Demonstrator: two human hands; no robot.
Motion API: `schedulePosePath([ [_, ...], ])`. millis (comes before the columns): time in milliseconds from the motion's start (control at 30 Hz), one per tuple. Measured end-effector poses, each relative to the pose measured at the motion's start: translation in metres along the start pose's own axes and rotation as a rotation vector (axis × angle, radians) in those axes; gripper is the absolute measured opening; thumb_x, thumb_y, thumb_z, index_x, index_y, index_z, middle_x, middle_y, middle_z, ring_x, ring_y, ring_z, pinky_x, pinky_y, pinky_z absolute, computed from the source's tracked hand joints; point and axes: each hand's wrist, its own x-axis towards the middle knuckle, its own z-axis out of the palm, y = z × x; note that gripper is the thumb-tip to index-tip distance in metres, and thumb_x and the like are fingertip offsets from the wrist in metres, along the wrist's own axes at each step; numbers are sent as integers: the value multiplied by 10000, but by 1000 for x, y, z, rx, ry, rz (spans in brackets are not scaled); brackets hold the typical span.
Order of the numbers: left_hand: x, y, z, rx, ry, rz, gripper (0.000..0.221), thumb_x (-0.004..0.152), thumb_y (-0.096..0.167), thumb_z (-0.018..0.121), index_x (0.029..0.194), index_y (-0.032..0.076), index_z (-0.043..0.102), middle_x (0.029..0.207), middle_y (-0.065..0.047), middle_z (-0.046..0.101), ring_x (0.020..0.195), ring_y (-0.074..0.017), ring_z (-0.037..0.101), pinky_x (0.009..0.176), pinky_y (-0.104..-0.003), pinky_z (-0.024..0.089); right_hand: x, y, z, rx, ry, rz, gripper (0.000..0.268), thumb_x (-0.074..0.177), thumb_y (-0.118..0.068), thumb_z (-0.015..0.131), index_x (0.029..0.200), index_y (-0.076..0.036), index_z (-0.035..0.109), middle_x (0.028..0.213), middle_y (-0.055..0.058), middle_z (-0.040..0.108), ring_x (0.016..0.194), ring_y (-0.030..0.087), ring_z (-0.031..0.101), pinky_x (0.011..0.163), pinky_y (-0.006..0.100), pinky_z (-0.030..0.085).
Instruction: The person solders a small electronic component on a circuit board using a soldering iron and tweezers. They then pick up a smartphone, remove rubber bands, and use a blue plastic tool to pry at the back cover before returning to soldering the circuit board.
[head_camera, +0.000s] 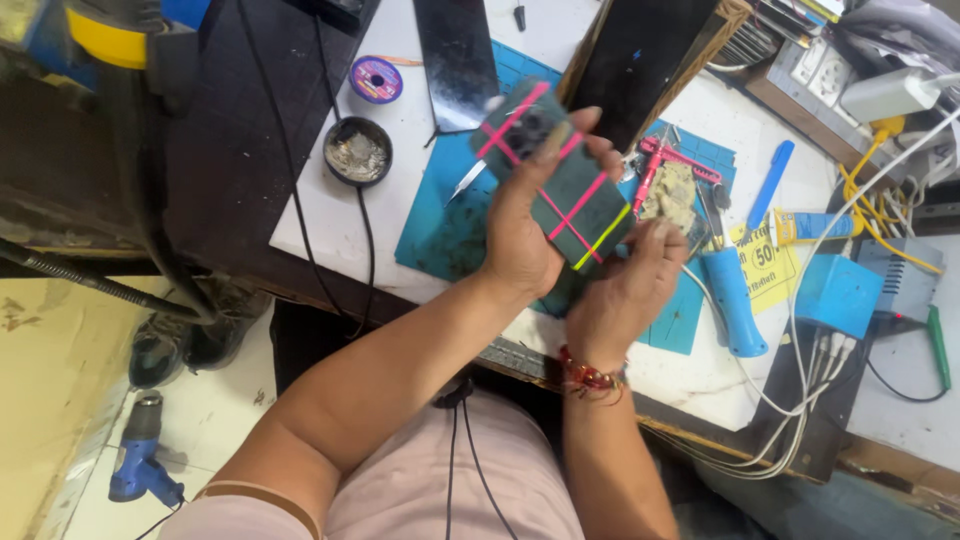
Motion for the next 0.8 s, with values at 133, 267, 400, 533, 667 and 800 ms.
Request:
schedulePosePath([
  [133, -2, -11, 6, -94, 117, 78, 444, 1026, 256, 599, 1349, -34, 504, 1094, -105, 605, 1070, -226, 615, 1028, -423, 518, -2, 10, 9, -31, 158, 20, 304, 1155, -258, 544, 937, -52, 591, 863, -8, 559, 797, 61, 498, 686, 234, 418],
  [267, -1, -17, 16, -68, 151, 101, 414, 1052, 269, 580, 1333, -27, 510, 1082, -104, 589, 1068, -225, 596, 1026, -433, 519, 3, 6, 14, -34, 102, -45, 395, 1102, -255, 525, 883, 20, 705, 826, 35, 688, 736, 71, 570, 666, 256, 475],
  [400, -6, -22, 17, -85, 103, 119, 449, 1076, 348, 570, 1329, -19, 515, 1094, -103, 586, 1071, -226, 589, 1023, -431, 513, -1, 5, 10, -117, 165, -89, 340, 1072, -214, 564, 878, 26, 706, 823, 41, 711, 724, 58, 580, 651, 259, 476],
  [533, 5, -22, 12, -82, 117, 119, 478, 1067, 399, 538, 1315, -9, 525, 1073, -107, 586, 1056, -230, 590, 1015, -454, 514, -9, 12, -3, -328, 203, -82, 403, 1098, -173, 633, 723, -35, 579, 690, -10, 584, 647, 35, 444, 573, 234, 345],
  [667, 12, -14, 4, -140, 150, 132, 467, 1052, 396, 510, 1292, -3, 523, 1058, -115, 588, 1039, -246, 590, 996, -495, 517, -36, 19, -16, -378, 22, -77, 350, 1051, -129, 683, 728, -51, 571, 722, -27, 546, 697, 43, 409, 616, 246, 343],
  [800, 8, -1, 1, -135, 110, 8, 512, 1034, 420, 544, 1309, -12, 546, 1081, -141, 605, 1031, -265, 606, 992, -507, 520, -42, 7, -26, -329, -77, -60, 307, 1063, -94, 661, 773, -50, 570, 741, -3, 580, 704, 55, 477, 642, 246, 395],
])
